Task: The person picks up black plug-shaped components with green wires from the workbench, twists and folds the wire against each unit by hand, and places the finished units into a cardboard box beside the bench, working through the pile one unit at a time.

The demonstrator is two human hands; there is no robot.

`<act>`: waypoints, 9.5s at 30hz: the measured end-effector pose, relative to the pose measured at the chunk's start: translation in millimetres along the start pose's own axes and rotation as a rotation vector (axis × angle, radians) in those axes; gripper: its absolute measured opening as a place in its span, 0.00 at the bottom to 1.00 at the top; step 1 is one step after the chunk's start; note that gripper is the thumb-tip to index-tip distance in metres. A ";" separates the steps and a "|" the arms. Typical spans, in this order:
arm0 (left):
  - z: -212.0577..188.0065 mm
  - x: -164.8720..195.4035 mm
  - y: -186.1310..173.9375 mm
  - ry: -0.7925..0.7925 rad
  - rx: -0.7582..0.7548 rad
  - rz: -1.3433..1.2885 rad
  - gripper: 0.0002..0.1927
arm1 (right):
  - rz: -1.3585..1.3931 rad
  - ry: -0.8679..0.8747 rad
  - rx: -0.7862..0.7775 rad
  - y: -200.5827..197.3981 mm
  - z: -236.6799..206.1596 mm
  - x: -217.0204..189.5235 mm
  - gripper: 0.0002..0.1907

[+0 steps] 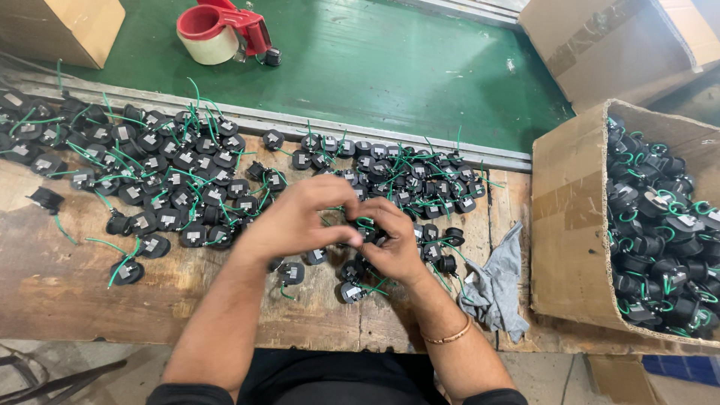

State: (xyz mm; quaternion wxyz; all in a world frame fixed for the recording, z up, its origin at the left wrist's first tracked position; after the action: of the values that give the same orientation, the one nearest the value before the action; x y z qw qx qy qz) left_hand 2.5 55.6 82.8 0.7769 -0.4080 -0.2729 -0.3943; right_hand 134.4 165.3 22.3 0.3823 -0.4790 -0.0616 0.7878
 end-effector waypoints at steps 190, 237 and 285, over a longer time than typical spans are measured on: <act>-3.4 38.5 36.0 0.255 0.269 0.427 0.11 | -0.021 0.085 -0.085 7.0 -1.7 0.2 0.25; -25.6 6.8 20.0 0.158 0.538 0.040 0.18 | 1.224 0.492 -0.025 30.2 -21.0 14.5 0.34; -16.6 -0.2 21.5 0.180 0.402 0.128 0.16 | 0.507 0.068 0.591 -177.7 -59.6 -77.8 0.29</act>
State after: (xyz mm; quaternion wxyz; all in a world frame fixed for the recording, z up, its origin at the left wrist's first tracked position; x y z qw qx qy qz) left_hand 22.1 49.2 65.0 0.8872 -0.2247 -0.2493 -0.3167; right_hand 298.0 222.1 127.9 0.2987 -0.3741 0.3008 0.8249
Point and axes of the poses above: each hand's wrist, its own z-axis towards the middle knuckle, its own y-axis out of the palm, x = y × z, the point moved 6 cm from there along z, towards the middle knuckle, and after that the axes turned 4 degrees about -z, right-handed, at the moved point
